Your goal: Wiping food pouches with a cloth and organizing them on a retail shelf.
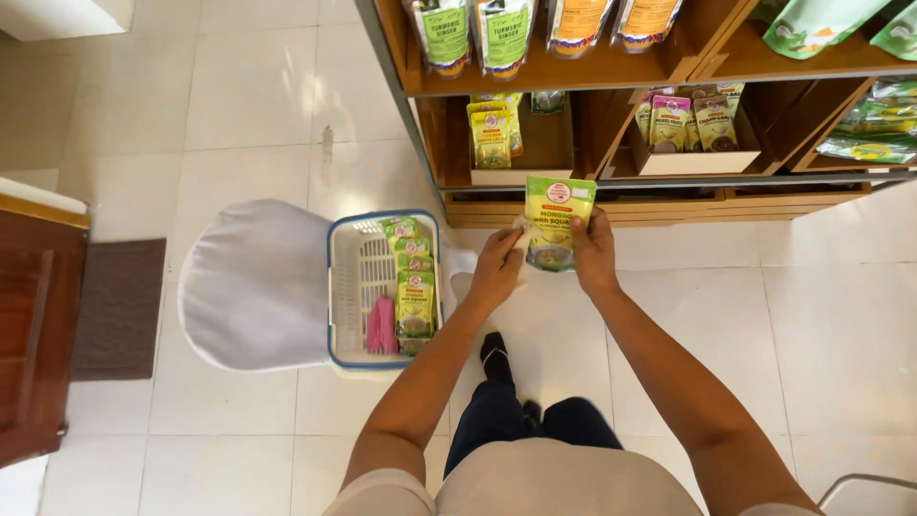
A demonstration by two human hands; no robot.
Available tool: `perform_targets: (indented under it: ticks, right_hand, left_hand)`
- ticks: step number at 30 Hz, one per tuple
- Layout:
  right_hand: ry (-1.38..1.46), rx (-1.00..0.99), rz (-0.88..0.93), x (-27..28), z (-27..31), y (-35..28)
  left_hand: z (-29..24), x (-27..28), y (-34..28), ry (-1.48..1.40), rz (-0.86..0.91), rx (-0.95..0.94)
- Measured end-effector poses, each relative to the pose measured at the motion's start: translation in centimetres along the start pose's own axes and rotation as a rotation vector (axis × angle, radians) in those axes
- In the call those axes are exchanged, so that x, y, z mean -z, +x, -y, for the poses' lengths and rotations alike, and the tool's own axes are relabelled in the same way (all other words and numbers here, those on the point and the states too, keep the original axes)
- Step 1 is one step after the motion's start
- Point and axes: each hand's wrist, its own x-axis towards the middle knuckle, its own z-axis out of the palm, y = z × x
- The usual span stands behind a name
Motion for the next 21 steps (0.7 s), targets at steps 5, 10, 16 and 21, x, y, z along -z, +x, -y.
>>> perform_targets:
  ticks: [5,10,16,21]
  right_hand:
    - [0.031,0.042,0.019,-0.9,-2.7,5.7]
    - [-0.138,0.082,0.008,0.3,-8.8,13.8]
    - [-0.589,0.065,-0.058,5.3,-25.3,29.1]
    - [-0.418,0.049,-0.080,4.9,-28.7,36.5]
  left_hand:
    - [9.7,-1.3,9.4,0.268,0.090,0.116]
    - [16.2,-4.5,17.6,0.278,0.106,0.122]
    - [25.6,-9.1,29.9,0.436,-0.005,-0.040]
    - [31.3,-12.9,38.7,0.394,-0.194,-0.136]
